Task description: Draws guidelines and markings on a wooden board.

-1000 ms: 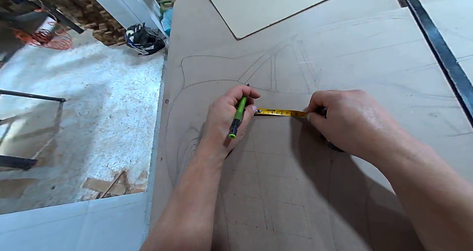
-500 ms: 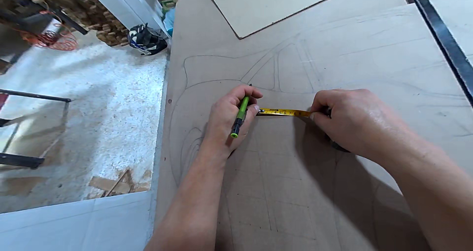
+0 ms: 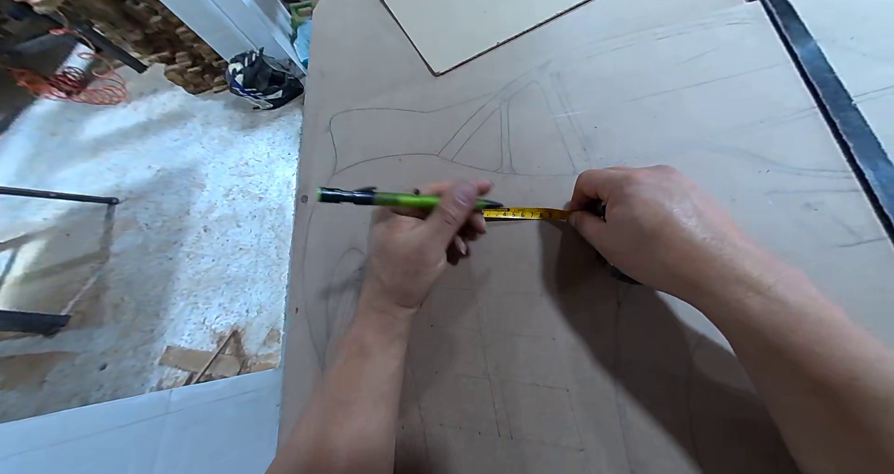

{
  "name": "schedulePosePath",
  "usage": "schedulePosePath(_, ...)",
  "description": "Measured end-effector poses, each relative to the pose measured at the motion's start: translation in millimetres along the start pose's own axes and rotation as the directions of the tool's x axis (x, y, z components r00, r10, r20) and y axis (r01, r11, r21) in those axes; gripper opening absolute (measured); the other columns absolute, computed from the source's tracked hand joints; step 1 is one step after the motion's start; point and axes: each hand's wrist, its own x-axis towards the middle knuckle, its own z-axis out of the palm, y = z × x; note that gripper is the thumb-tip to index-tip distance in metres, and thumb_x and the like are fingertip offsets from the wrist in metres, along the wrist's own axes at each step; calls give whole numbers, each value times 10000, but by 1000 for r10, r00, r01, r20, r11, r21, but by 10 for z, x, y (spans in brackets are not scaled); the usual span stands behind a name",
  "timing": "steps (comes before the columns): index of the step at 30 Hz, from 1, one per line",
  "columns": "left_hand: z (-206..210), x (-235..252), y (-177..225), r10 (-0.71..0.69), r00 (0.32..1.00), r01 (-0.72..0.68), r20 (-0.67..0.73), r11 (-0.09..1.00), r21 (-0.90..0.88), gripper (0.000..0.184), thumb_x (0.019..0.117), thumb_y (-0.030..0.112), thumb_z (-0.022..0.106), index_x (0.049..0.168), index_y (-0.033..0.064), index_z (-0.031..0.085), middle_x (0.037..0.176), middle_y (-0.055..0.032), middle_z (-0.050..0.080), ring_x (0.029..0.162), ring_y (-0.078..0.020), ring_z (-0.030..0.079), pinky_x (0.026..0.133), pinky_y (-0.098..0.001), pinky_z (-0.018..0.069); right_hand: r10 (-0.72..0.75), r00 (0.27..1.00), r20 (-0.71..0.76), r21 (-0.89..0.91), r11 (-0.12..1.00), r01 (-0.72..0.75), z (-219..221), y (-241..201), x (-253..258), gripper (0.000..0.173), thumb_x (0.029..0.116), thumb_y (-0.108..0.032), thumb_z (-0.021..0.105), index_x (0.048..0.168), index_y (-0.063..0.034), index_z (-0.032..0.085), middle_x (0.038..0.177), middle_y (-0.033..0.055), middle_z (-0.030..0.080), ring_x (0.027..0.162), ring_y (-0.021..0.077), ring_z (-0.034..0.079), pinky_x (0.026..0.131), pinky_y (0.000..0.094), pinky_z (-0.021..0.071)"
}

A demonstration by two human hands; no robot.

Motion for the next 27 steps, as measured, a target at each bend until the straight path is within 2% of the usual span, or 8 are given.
schedulePosePath(3,74,-50,57,-55,996,44,73,989,138,160,961,107,696,1100,43,741,884,-72,749,697,-166,710,593,-300,620,-23,1000,-17,-3,1000,22,14,15,0,88,984,-243,648,924,-264,709,857,-72,676,767,129,654,608,412,534)
schedulePosePath(6,111,-55,42,-39,997,24,64,975,220,98,899,49,718,995,65,707,836,-48,732,672,-146,700,573,-286,612,-31,999,-26,-8,999,31,20,18,-2,98,988,-242,641,917,-263,707,845,-73,674,764,129,655,605,412,530)
schedulePosePath(10,155,-65,51,-51,998,40,26,941,336,50,904,104,736,949,124,734,788,12,732,631,-88,677,537,-234,571,-24,1000,-13,-6,1000,24,11,4,-4,91,984,-236,640,932,-264,709,852,-67,675,780,135,657,614,415,529)
schedulePosePath(27,157,-47,54,-76,997,60,26,921,385,38,897,124,734,926,147,743,765,27,726,620,-78,671,525,-233,560,-23,1000,-14,5,1000,23,9,7,2,106,987,-241,635,901,-257,695,779,-60,649,720,137,640,576,410,509)
